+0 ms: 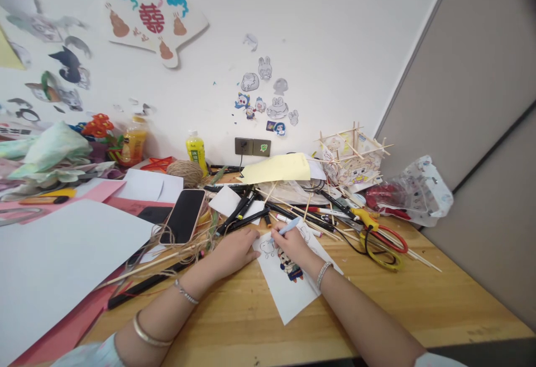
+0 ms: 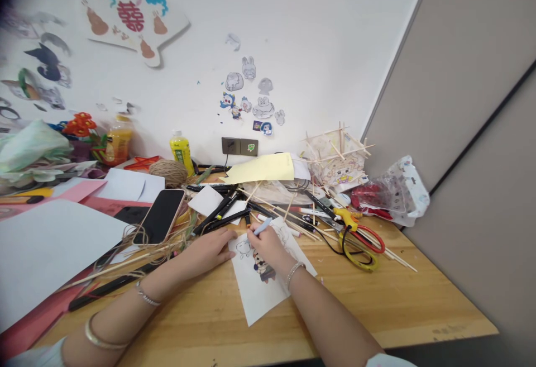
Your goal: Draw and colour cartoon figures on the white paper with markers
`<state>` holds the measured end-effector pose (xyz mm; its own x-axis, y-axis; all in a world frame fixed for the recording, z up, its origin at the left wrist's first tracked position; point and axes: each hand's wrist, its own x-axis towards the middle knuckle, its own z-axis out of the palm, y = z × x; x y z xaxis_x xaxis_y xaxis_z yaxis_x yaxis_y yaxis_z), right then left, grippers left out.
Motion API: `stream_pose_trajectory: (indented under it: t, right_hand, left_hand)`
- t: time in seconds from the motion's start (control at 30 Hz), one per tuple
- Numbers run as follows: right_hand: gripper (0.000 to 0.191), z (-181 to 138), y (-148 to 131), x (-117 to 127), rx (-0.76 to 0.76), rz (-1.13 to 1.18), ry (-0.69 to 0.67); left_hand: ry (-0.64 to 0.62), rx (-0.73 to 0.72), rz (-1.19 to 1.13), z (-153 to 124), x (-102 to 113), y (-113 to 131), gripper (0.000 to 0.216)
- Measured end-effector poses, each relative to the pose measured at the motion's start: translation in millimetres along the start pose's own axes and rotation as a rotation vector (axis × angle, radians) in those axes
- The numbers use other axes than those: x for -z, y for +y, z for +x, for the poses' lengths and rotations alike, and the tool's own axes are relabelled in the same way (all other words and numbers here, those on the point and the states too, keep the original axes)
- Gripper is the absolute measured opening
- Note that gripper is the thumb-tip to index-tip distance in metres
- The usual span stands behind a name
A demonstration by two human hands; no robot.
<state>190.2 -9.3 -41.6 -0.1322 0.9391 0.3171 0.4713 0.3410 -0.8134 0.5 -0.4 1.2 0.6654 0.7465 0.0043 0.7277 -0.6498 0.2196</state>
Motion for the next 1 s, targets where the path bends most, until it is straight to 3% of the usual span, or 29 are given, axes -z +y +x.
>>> stream_pose_trajectory:
  t: [1.0]
  right_hand:
    - [0.024,0.8,-1.9,0.1,-0.010,-0.015,0.001]
  left_hand:
    - [0.011,-0.008,-0.015,-1.1,-0.4,-0.6,0.019]
